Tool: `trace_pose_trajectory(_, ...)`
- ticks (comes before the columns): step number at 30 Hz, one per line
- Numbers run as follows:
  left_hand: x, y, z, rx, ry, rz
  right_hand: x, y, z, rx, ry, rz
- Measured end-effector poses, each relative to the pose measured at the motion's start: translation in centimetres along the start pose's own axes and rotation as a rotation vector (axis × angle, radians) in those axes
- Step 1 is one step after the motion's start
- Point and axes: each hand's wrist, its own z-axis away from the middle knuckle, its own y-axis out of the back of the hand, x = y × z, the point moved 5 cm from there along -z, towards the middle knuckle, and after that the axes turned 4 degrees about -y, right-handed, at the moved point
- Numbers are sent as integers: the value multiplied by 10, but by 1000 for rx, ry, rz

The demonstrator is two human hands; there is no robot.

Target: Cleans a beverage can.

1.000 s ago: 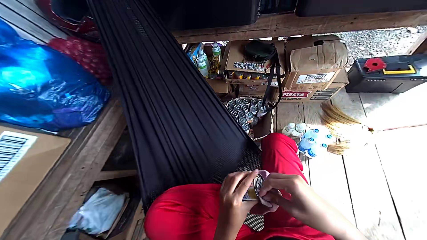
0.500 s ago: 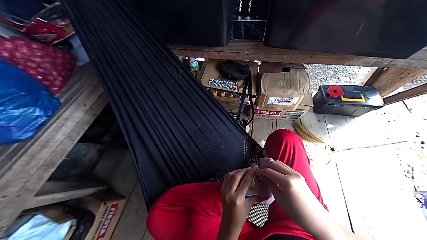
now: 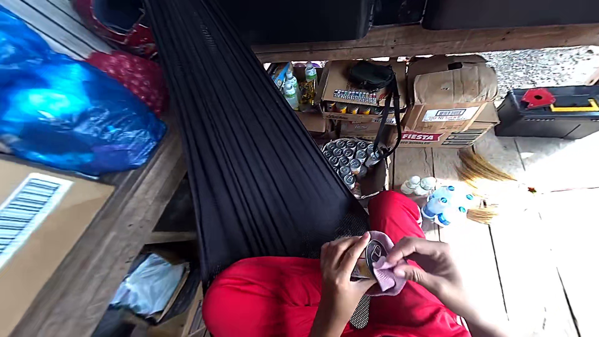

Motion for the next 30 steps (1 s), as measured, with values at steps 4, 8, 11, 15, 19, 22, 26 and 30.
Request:
trace_pose_trajectory(4,1,38,7,-20,-32,-113,-18,-53,20,58,187,197)
trace_pose_trajectory(8,1,58,11,-22,-68,-210,-28,-76,25,84,206,328)
trace_pose_trajectory(11,3,53,9,-19,-91,-247,-30,-74,24,31,236,266)
trace_pose_trajectory(15,4,18,0,43,-68,-171,-39,-70,26,-214,214,14)
trace_pose_trajectory(19,11,-27,-18,139,30,9,-39,-12,18,-234,199,-14)
trace_pose_trajectory(22,17,-61,-33,157,66,111,-46,54,9,-179,198,-51)
trace_pose_trajectory(26,34,-104,-56,203,19,208,-59,128,1,-93,190,37)
trace_pose_trajectory(30,52,-127,-73,245,-34,179,-57,174,1,6,162,65)
